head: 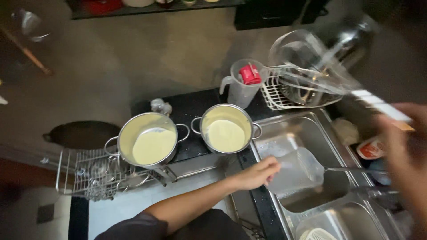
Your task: The recorder prepares cake batter by adding water to mixture pots and whisking.
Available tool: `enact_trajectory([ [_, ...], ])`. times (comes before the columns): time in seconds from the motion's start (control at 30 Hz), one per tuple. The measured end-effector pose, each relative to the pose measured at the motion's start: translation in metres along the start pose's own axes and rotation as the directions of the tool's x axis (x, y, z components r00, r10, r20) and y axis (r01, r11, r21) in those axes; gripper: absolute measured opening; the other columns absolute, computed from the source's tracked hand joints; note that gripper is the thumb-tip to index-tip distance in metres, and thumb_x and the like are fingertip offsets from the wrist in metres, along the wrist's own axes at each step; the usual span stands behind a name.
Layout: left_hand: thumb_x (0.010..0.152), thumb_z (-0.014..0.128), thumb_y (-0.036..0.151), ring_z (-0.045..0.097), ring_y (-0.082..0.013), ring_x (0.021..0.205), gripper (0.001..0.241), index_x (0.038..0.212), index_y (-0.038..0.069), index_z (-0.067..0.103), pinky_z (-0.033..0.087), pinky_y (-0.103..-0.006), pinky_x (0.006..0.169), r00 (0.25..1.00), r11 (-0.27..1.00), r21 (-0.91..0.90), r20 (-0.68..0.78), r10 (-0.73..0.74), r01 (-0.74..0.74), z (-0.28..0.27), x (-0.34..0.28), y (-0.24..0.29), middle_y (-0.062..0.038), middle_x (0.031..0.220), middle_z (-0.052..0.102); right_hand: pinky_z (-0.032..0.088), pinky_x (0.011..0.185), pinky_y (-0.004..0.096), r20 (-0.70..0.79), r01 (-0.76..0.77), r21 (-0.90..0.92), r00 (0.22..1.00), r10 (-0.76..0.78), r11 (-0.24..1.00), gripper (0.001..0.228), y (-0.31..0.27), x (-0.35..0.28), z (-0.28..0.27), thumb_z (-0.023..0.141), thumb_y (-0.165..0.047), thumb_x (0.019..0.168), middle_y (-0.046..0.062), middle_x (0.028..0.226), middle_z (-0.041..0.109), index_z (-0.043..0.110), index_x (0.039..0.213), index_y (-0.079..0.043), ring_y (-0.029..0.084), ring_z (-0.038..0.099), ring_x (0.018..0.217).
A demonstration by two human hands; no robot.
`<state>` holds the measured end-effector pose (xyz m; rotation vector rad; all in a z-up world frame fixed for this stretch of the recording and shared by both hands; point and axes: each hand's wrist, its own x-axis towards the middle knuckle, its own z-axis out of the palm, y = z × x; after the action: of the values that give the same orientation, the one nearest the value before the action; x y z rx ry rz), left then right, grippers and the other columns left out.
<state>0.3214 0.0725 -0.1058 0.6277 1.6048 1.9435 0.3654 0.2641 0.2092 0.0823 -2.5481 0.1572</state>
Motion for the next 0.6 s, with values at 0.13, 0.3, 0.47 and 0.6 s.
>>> enact_trajectory([
  [0.13, 0.107, 0.044, 0.041, 0.057, -0.0112, 0.077, 0.032, 0.117, 0.012, 0.052, 0.052, -0.0297, 0.067, 0.992, 0.982, -0.141, 0.022, -0.123, 0.125, 0.014, 0.016, -0.051, -0.002, 0.091, 0.055, 0.055, 0.066, 0.042, 0.242, 0.081, 0.092, 0.965, -0.101, 0.992, 0.043, -0.055, 0.023, 0.067, 0.059, -0.048, 0.101, 0.017, 0.074, 0.072, 0.078, 0.116, -0.012, 0.031, 0.07, 0.063],
  [0.3, 0.109, 0.046, 0.04, 0.054, -0.0096, 0.075, 0.033, 0.111, 0.008, 0.053, 0.049, -0.0284, 0.063, 0.991, 0.988, -0.076, 0.046, -0.129, 0.132, 0.018, 0.013, -0.081, 0.0, 0.09, 0.053, 0.057, 0.072, 0.051, 0.595, 0.09, 0.089, 0.794, -0.125, 0.992, 0.046, -0.084, 0.03, 0.187, 0.06, -0.053, 0.094, 0.018, 0.082, 0.075, 0.078, 0.103, -0.012, 0.039, 0.073, 0.079],
  [0.47, 0.112, 0.047, 0.039, 0.05, -0.0088, 0.072, 0.033, 0.101, 0.007, 0.053, 0.045, -0.0263, 0.061, 0.989, 0.991, -0.045, 0.08, -0.121, 0.125, 0.012, -0.003, -0.083, 0.001, 0.086, 0.05, 0.055, 0.093, 0.047, 0.713, 0.087, 0.31, 0.637, -0.292, 0.947, 0.042, -0.052, 0.009, 0.315, 0.063, -0.04, 0.091, 0.023, 0.11, 0.074, 0.068, 0.119, -0.008, 0.039, 0.071, 0.104],
  [0.6, 0.11, 0.046, 0.036, 0.052, -0.0074, 0.073, 0.029, 0.1, 0.009, 0.053, 0.045, -0.0252, 0.061, 0.991, 0.993, -0.044, 0.085, -0.102, 0.106, 0.005, -0.007, -0.079, 0.003, 0.085, 0.05, 0.05, 0.1, 0.047, 0.57, 0.242, 0.35, 0.711, -0.411, 0.905, 0.051, -0.034, 0.013, 0.307, 0.071, -0.032, 0.085, 0.025, 0.122, 0.066, 0.063, 0.126, -0.003, 0.041, 0.063, 0.115],
])
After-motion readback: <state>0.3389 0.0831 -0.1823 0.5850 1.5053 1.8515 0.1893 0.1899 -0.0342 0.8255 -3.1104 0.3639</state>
